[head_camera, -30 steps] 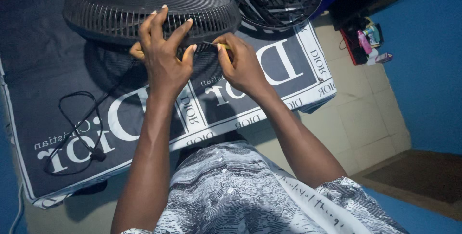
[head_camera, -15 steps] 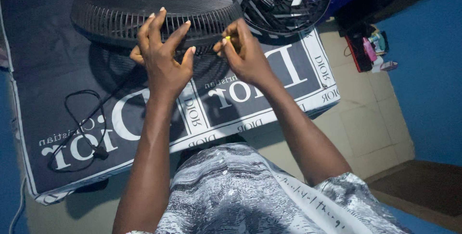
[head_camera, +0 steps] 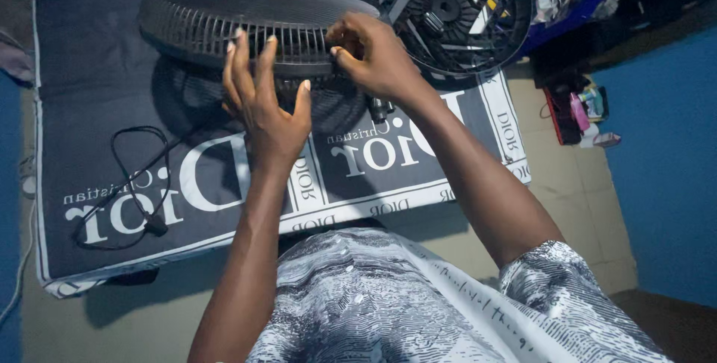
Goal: The person uses a screwdriver to loosen and remove screws from the front grille of a black electric fan. They then detach the front grille and set it aside, exposing the fan blades and motor housing.
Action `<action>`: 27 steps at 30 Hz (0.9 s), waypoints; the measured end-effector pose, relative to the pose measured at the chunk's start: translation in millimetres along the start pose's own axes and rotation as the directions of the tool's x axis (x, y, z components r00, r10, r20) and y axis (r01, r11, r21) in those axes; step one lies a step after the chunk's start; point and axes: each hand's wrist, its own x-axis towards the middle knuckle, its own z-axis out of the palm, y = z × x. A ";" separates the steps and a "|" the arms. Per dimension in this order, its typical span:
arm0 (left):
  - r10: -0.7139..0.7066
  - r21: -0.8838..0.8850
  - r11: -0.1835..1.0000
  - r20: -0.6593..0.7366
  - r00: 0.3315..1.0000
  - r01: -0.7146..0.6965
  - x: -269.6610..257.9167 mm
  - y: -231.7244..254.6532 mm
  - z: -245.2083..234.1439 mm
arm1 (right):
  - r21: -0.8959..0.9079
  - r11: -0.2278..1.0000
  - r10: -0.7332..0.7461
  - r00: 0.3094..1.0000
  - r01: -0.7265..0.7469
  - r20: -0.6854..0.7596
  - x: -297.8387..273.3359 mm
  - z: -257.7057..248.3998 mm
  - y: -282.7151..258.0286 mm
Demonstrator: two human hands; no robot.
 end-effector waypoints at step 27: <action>-0.521 -0.783 0.577 -0.136 0.842 0.231 -11.0 -1.5 50.2 | -0.257 0.919 -0.189 0.908 0.298 0.374 50.5 -9.0 14.7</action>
